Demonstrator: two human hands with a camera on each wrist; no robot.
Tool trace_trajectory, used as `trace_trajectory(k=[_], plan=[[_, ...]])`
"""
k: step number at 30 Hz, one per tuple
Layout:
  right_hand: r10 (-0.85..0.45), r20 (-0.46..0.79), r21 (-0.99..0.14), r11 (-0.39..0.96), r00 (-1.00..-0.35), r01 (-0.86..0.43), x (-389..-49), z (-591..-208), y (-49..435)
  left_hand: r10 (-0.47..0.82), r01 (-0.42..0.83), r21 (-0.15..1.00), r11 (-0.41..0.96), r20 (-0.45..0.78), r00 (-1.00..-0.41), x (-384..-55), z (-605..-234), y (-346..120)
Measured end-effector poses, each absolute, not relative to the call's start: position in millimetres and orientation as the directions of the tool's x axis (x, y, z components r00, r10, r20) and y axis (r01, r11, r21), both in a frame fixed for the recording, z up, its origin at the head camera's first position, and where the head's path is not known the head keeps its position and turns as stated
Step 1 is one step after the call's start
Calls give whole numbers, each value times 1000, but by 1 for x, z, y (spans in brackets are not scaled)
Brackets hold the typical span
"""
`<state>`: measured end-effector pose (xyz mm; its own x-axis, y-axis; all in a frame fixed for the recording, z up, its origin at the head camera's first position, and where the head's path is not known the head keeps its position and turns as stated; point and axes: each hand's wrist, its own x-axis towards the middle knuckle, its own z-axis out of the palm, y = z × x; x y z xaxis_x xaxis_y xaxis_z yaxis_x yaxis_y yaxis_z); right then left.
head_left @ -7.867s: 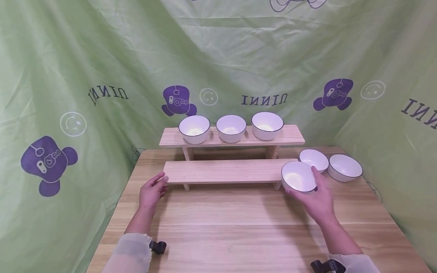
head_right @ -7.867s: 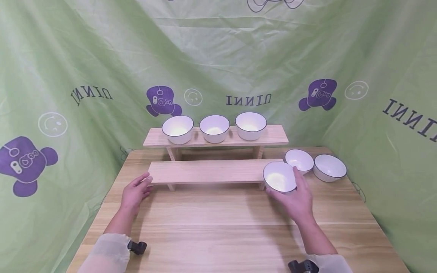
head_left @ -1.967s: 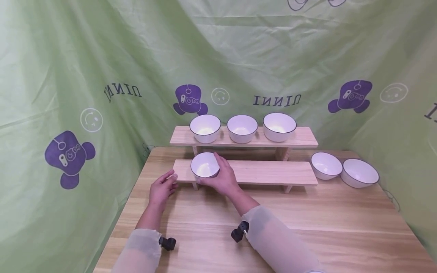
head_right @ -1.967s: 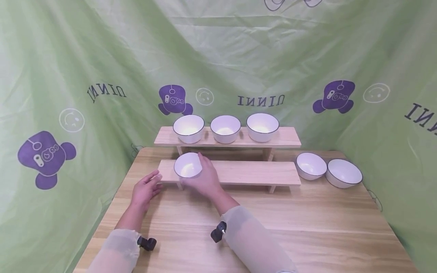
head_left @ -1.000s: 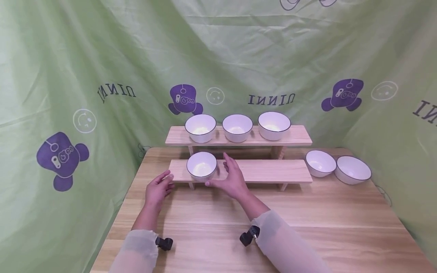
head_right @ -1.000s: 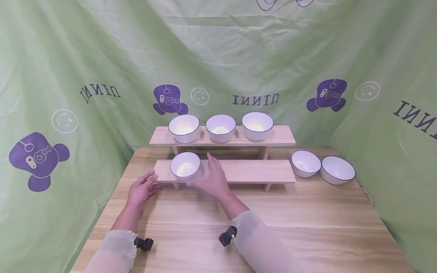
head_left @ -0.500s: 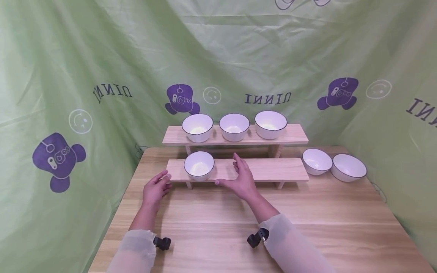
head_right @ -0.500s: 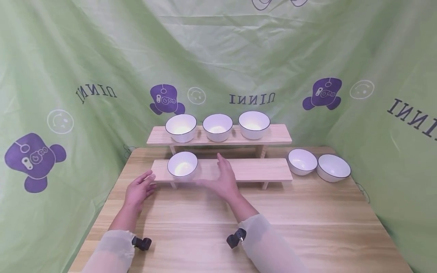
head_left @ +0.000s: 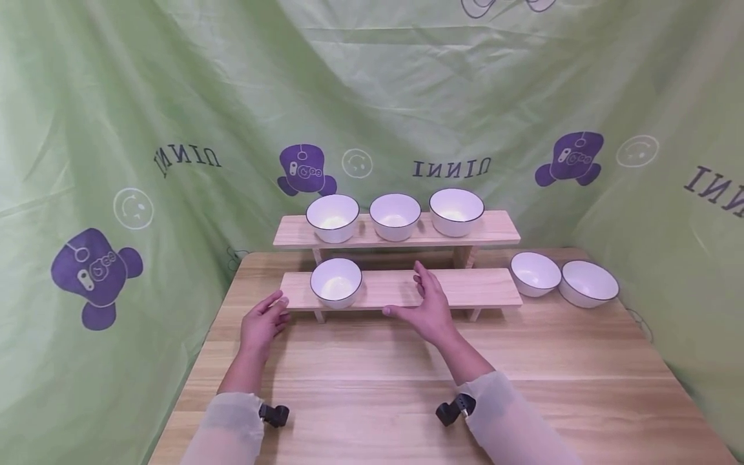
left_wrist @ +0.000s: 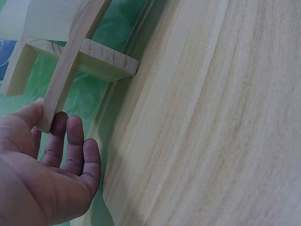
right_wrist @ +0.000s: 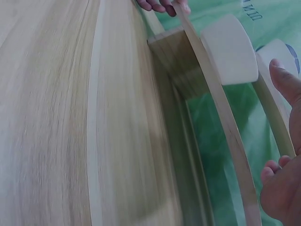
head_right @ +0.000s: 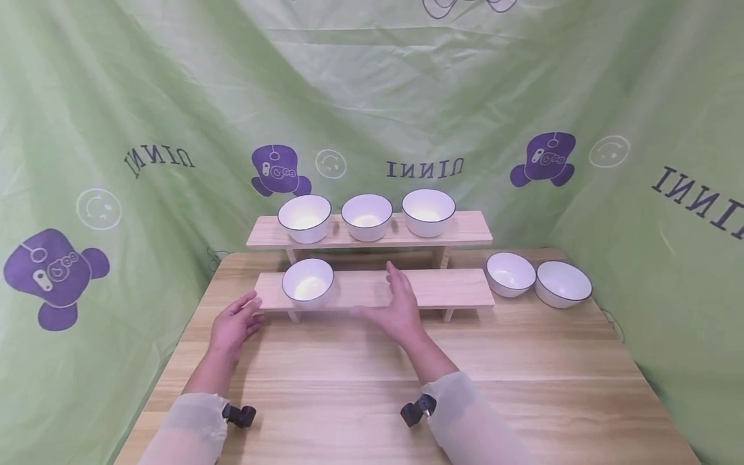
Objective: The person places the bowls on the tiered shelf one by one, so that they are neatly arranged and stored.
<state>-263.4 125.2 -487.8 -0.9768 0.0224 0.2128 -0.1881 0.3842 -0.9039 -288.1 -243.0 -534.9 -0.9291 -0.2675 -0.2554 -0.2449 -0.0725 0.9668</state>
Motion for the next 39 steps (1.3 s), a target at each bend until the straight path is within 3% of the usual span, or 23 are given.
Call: trace_trajectory(k=[39], plan=[[118, 238, -888, 429, -964, -167, -245, -484, 193, -262, -248, 966, -68, -257, -930, -289, -536, -244]])
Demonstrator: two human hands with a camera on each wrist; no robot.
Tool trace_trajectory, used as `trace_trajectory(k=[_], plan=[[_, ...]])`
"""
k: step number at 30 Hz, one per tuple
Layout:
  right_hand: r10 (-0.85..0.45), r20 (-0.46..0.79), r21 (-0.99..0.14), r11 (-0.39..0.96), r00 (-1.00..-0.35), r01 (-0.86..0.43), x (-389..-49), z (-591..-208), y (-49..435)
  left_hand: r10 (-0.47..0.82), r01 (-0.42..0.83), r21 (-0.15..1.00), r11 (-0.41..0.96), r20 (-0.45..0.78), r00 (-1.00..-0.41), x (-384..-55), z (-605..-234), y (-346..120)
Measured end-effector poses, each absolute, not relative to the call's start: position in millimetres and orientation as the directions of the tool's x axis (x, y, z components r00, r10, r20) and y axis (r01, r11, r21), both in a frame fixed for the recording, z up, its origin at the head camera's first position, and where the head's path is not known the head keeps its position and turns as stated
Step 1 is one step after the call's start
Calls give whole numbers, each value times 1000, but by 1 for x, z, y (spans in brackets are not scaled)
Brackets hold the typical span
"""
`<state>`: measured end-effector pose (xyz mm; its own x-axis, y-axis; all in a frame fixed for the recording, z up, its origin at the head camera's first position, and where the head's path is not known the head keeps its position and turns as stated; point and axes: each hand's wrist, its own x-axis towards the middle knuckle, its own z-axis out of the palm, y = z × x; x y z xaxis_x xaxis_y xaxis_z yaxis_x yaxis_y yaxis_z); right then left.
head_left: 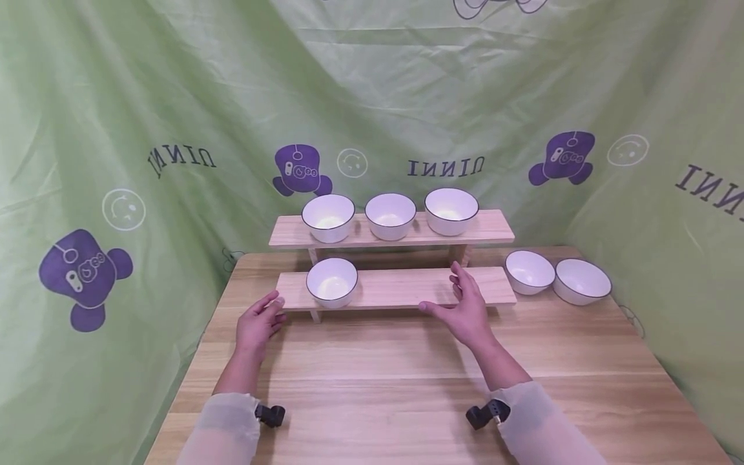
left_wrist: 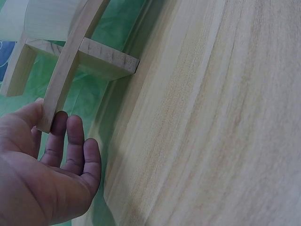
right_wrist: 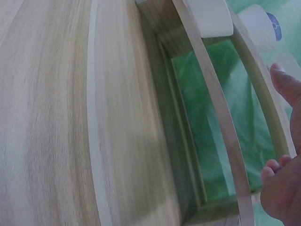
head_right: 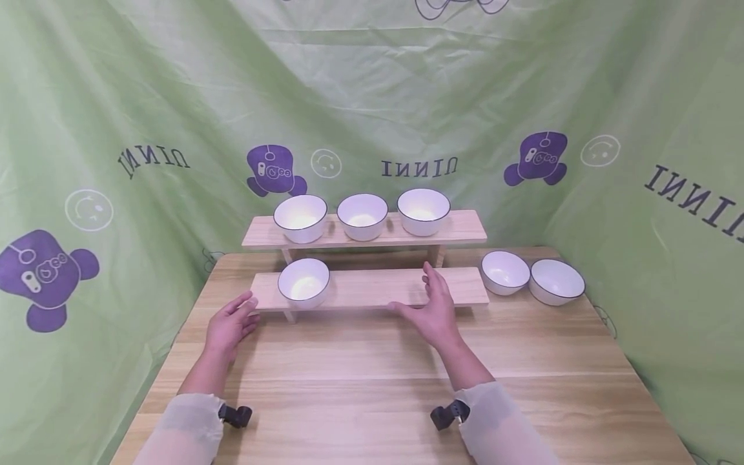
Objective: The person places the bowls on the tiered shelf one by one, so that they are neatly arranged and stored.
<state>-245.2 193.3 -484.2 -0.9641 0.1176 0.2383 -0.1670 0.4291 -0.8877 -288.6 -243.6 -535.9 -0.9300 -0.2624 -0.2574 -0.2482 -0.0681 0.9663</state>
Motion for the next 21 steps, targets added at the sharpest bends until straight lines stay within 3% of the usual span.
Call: trace_trajectory(k=[21], plan=[[181, 259, -868, 475, -949, -146, -238, -489, 230, -267, -240, 968, -67, -250, -931, -288, -537, -243]])
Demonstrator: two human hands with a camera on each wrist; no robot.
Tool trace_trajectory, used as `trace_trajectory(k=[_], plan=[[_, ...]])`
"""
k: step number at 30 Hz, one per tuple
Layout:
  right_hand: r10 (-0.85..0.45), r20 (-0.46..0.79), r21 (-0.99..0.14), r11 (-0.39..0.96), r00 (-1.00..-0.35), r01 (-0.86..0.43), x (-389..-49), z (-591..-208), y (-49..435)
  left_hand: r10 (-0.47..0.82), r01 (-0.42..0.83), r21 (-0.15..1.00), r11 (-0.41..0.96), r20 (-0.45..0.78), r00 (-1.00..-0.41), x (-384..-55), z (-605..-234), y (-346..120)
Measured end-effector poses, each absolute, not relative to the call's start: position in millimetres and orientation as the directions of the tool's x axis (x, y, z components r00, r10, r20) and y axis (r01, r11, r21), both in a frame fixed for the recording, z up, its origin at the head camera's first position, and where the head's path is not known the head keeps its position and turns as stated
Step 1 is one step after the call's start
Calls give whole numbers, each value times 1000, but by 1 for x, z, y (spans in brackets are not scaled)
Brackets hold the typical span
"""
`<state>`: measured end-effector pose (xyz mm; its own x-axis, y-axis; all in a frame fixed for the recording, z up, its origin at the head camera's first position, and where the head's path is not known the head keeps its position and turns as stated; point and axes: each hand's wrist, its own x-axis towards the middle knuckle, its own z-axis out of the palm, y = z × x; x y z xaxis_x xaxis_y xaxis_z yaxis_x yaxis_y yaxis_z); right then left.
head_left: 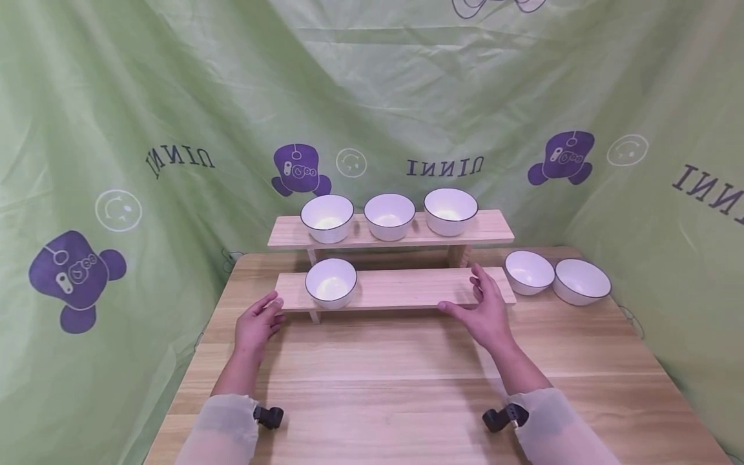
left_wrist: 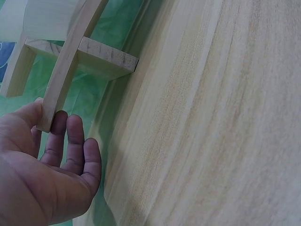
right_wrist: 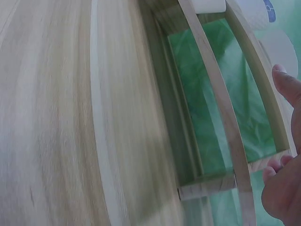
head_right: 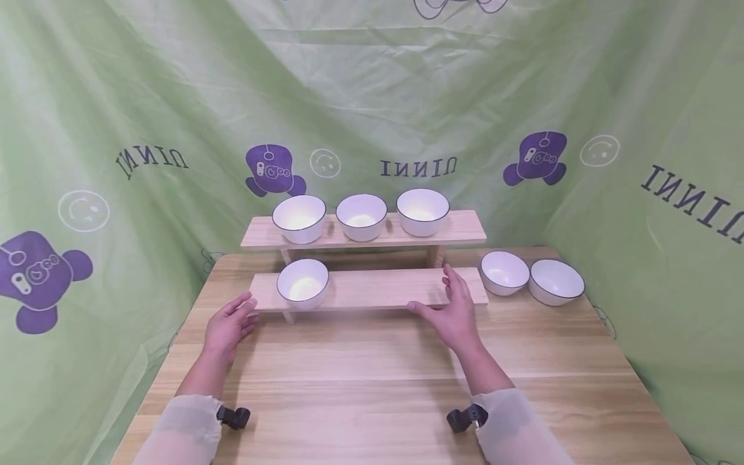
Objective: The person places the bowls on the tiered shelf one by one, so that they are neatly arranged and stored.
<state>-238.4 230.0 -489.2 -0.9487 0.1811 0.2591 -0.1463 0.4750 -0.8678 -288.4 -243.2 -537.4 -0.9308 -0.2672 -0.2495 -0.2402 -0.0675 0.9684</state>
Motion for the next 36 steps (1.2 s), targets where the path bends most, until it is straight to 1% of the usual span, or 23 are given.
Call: trace_trajectory(k=[15, 29, 36], plan=[[228, 261, -839, 534, -938, -104, -231, -494, 252, -259, -249, 966, -76, -260, -930, -290, -539, -244], [255, 284, -831, 547, -924, -105, -229, -496, 269, -254, -245, 966, -85, -258, -932, -291, -541, -244], [263, 277, -829, 552, -924, -91, -229, -498, 276, -254, -245, 967, -77, -256, -933, -291, -540, -245]])
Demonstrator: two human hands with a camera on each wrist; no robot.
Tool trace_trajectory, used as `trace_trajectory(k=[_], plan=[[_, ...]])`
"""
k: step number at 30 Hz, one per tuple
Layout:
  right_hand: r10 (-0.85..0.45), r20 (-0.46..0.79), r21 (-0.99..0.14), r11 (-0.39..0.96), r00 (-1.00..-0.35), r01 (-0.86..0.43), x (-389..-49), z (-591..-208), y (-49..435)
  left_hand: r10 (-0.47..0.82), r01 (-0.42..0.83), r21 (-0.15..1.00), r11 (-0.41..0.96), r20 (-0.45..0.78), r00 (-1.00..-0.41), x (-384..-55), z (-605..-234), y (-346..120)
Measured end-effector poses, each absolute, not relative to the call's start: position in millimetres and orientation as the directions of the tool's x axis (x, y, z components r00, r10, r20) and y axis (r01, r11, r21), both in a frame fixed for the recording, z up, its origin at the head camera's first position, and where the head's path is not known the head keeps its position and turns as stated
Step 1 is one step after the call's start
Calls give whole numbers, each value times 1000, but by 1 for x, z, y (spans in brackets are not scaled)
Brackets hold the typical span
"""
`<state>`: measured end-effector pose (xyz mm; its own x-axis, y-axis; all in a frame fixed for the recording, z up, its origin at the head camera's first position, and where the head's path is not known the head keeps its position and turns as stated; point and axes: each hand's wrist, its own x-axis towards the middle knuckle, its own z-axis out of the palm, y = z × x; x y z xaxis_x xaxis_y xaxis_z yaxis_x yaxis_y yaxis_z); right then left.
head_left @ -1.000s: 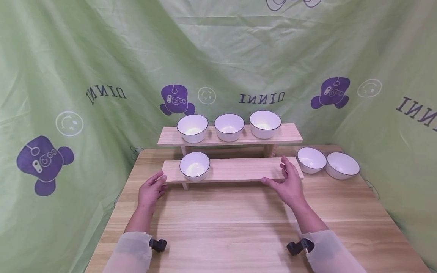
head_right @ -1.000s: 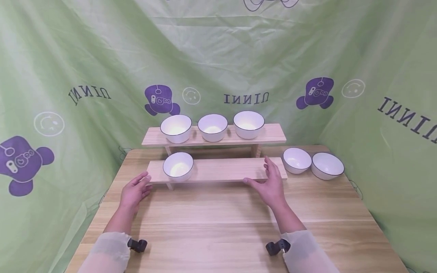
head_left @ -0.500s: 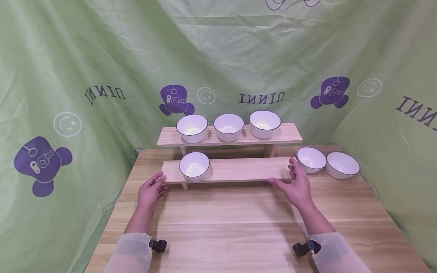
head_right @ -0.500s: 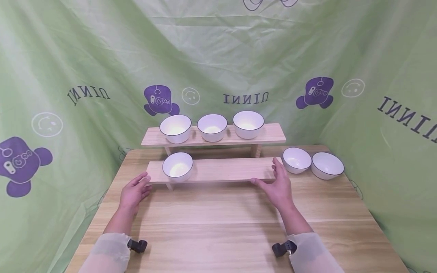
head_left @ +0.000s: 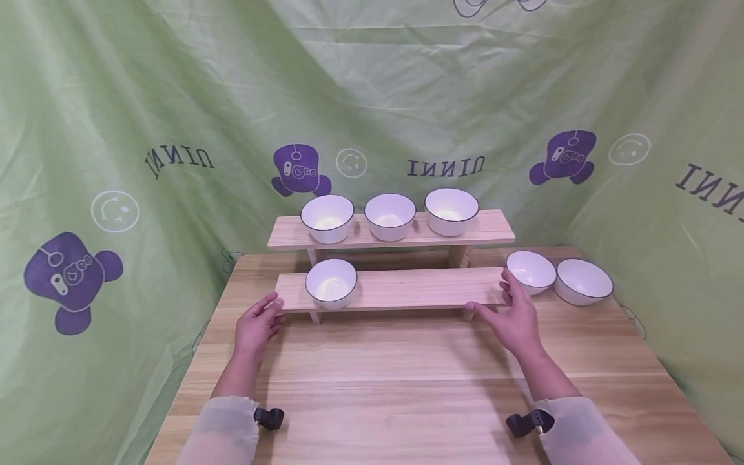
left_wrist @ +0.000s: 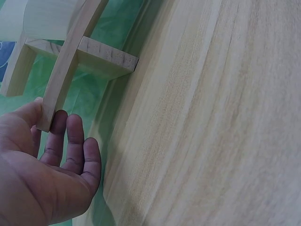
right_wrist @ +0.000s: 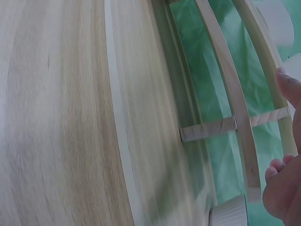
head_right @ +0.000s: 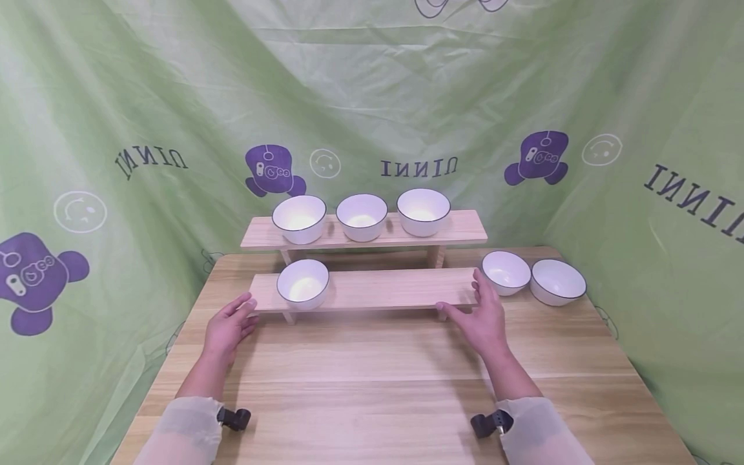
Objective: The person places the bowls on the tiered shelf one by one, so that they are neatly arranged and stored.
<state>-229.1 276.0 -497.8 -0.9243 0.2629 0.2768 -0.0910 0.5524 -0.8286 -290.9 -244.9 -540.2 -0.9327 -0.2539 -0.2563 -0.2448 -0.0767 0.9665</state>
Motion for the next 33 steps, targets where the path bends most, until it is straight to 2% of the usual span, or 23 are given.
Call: trace_trajectory(k=[8, 25, 33], plan=[[287, 301, -827, 553, -910, -100, -231, -499, 290, -254, -244, 967, -77, -256, -933, -292, -540, -245], [354, 284, -821, 570, -891, -35, -229, -503, 313, -265, -247, 967, -67, -256, -930, -291, -539, -244], [394, 251, -852, 524, -884, -8, -231, -506, 320, -268, -244, 967, -68, -253, -930, -291, -541, -243]])
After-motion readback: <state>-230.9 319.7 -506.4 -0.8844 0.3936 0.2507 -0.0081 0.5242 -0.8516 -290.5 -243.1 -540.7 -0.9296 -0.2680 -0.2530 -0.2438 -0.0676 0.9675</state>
